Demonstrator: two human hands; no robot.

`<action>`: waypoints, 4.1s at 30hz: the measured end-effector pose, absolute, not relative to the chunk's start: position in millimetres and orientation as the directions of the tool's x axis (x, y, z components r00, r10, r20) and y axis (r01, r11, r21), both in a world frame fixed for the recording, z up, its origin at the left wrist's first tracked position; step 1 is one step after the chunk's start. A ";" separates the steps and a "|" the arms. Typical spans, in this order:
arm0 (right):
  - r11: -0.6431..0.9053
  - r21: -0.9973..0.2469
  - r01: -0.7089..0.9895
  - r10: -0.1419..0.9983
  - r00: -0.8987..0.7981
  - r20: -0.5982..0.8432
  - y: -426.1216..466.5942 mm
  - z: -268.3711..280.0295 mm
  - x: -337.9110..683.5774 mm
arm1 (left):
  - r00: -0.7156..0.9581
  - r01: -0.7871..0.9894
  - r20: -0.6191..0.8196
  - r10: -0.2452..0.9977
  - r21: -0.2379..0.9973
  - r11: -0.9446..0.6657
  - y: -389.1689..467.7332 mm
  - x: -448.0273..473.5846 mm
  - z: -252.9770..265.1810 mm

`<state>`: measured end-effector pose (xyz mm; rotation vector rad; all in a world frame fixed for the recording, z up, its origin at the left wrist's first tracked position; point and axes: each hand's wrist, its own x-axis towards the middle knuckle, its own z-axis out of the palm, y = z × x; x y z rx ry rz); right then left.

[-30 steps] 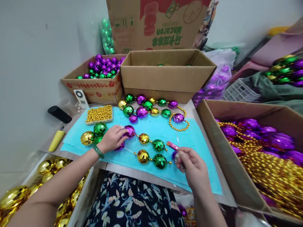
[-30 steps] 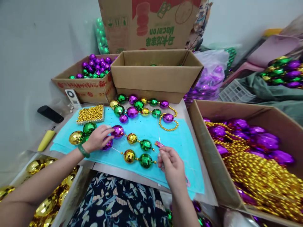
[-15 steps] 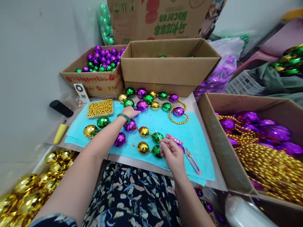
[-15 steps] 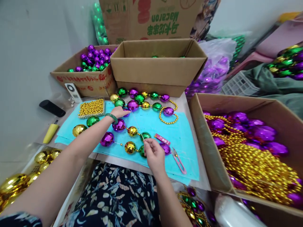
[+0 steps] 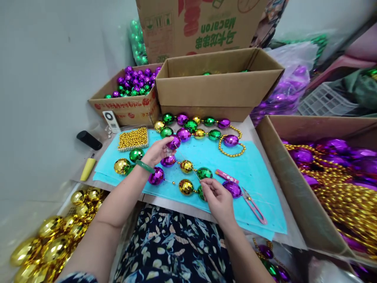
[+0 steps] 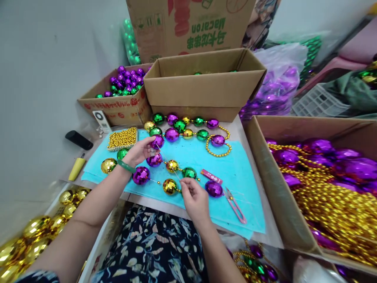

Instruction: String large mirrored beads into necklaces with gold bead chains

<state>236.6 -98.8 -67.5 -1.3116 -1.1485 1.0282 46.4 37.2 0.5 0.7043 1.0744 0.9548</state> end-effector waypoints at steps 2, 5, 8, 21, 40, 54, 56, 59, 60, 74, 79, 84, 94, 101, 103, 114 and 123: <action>0.032 -0.996 0.083 0.986 0.159 0.045 -99.9 -67.5 234.2 | 0.165 -0.316 -0.379 0.911 0.854 0.413 34.2 46.0 -0.3; 0.037 -0.993 0.111 0.985 0.164 0.054 -101.9 -67.6 232.7 | 0.149 -0.346 -0.373 0.916 0.848 0.401 30.4 47.1 -1.9; 0.050 -0.984 0.169 0.981 0.178 0.080 -105.0 -66.6 232.9 | 0.141 -0.372 -0.353 0.925 0.847 0.380 25.1 49.9 -2.1; 0.091 -0.959 0.270 0.968 0.200 0.148 -115.9 -56.9 234.5 | 0.150 -0.598 -0.412 0.899 0.687 0.414 3.8 60.8 6.5; 0.099 -0.963 0.249 0.970 0.192 0.149 -119.0 -55.5 237.4 | 0.125 -0.664 -0.426 0.896 0.635 0.394 1.1 62.5 8.3; 0.090 -0.981 0.174 0.965 0.227 0.129 -112.1 -66.8 222.5 | -0.050 -0.326 0.045 0.998 0.944 -0.059 -25.0 79.9 -21.0; 0.081 -0.987 0.139 0.967 0.228 0.112 -110.5 -71.2 220.4 | -0.060 -0.305 0.089 0.994 0.947 -0.103 -28.6 80.5 -22.6; 0.080 -0.988 0.133 0.969 0.222 0.108 -109.7 -75.4 220.7 | -0.072 -0.275 0.140 0.988 0.949 -0.154 -30.8 79.0 -22.6; 0.080 -0.988 0.135 0.969 0.221 0.109 -109.7 -76.3 221.4 | -0.071 -0.270 0.144 0.987 0.950 -0.158 -31.3 78.4 -22.1; 0.054 -0.996 0.072 0.973 0.219 0.068 -107.2 -80.9 227.0 | -0.057 -0.254 0.149 0.987 0.954 -0.159 -39.4 80.2 -17.7; 0.042 -0.998 0.040 0.977 0.207 0.049 -105.8 -80.6 229.2 | -0.047 -0.240 0.114 0.992 0.963 -0.122 -35.7 77.1 -19.3; 0.028 -0.999 0.042 0.977 0.212 0.036 -105.9 -80.7 226.7 | 0.000 -0.167 0.063 0.998 0.984 -0.062 -41.0 80.0 -23.3; 0.018 -0.997 -0.074 0.949 0.314 -0.006 -103.9 -71.4 232.7 | 0.334 0.723 -0.017 0.942 0.646 -0.244 18.1 22.1 -3.2; 0.011 -0.997 -0.077 0.960 0.280 -0.011 -101.8 -71.7 234.0 | -0.102 0.957 -0.058 0.993 0.265 0.114 125.1 -54.9 -24.7; 0.020 -0.998 -0.057 0.966 0.258 0.005 -101.0 -72.6 231.9 | -0.112 0.965 -0.090 0.990 0.230 0.130 136.8 -60.3 -36.0; -0.005 -0.999 -0.034 0.977 0.212 -0.012 -97.4 -72.5 230.0 | -0.159 0.953 -0.116 0.980 0.241 0.183 140.7 -67.8 -48.1; -0.001 -0.999 -0.040 0.980 0.197 -0.009 -105.4 -68.0 223.5 | -0.195 0.791 -0.056 0.979 0.581 0.191 112.7 -52.3 -18.9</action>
